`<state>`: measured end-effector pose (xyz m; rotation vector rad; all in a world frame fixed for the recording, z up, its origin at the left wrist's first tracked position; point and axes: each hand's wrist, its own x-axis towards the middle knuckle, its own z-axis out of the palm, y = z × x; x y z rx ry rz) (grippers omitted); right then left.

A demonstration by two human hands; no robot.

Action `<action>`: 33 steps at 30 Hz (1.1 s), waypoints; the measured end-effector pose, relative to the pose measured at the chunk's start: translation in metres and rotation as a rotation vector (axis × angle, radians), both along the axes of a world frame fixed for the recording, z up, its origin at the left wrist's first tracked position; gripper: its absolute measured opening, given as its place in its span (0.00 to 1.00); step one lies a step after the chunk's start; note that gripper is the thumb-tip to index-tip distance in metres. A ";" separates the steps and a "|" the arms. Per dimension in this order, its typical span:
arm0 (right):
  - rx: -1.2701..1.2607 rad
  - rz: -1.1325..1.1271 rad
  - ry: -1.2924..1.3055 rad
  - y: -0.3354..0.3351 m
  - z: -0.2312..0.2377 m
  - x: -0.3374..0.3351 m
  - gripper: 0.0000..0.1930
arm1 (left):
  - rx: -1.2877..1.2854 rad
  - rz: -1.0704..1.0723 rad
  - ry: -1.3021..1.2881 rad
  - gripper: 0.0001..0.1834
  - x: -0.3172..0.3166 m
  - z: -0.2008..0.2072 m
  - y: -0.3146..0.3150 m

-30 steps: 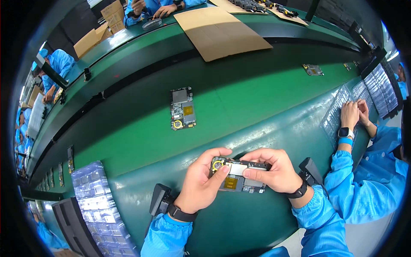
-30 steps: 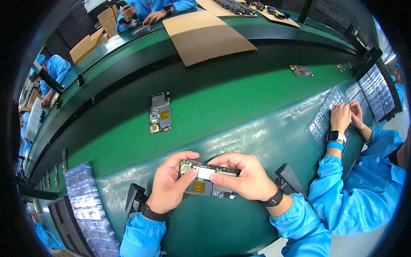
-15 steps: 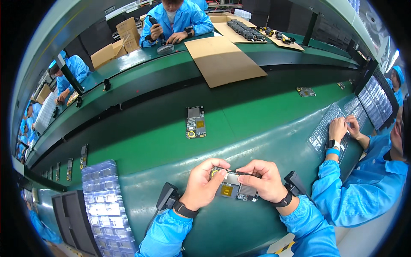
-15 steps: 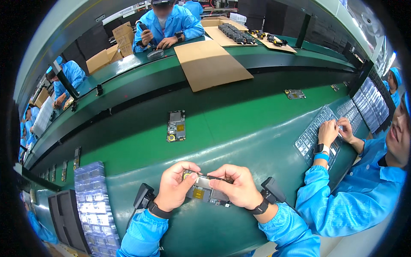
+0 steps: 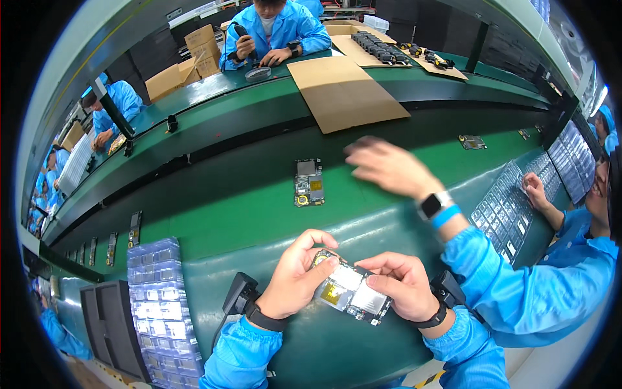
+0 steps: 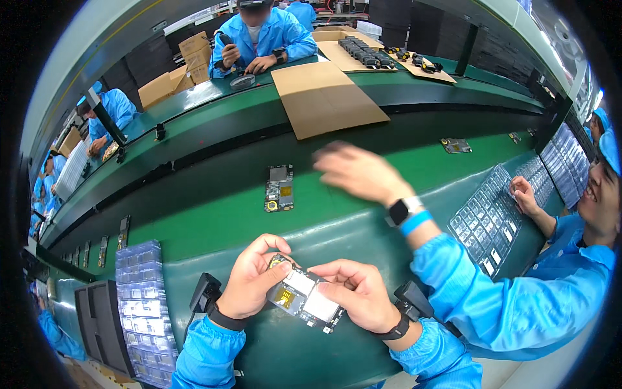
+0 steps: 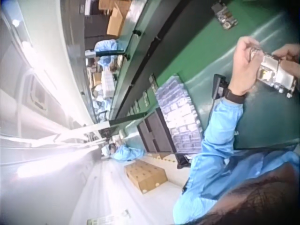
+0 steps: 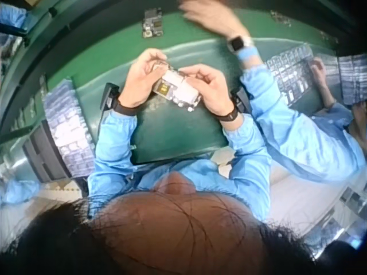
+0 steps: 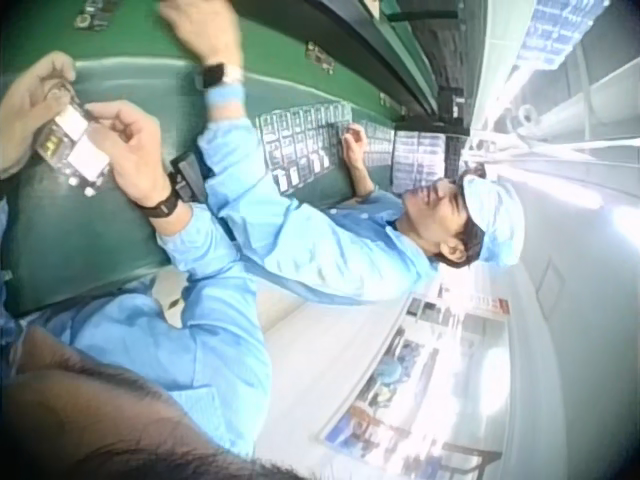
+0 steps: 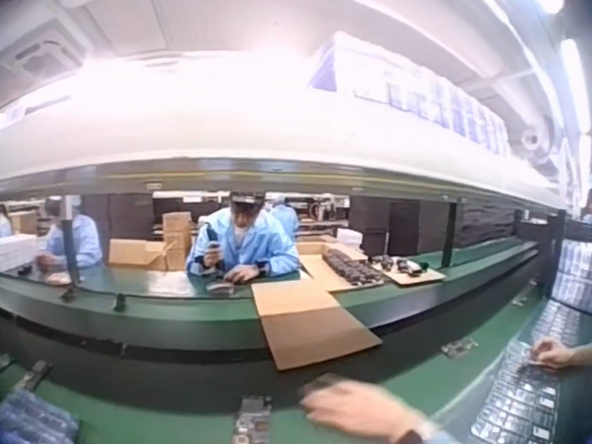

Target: Assembling electronic circuit boards and components on an industrial assembly line.

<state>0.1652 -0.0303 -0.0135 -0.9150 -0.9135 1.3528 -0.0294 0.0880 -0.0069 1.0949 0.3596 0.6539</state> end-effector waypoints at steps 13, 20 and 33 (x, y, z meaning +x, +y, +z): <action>0.136 0.015 -0.205 -0.005 0.007 -0.006 0.18 | 0.046 -0.069 -0.033 0.13 -0.004 -0.014 0.013; 0.190 -0.007 -0.151 -0.005 -0.001 -0.011 0.20 | 0.043 -0.024 -0.037 0.17 -0.014 0.000 0.013; 0.200 0.035 -0.126 -0.009 0.005 -0.010 0.22 | 0.174 0.026 0.070 0.15 -0.014 0.024 0.007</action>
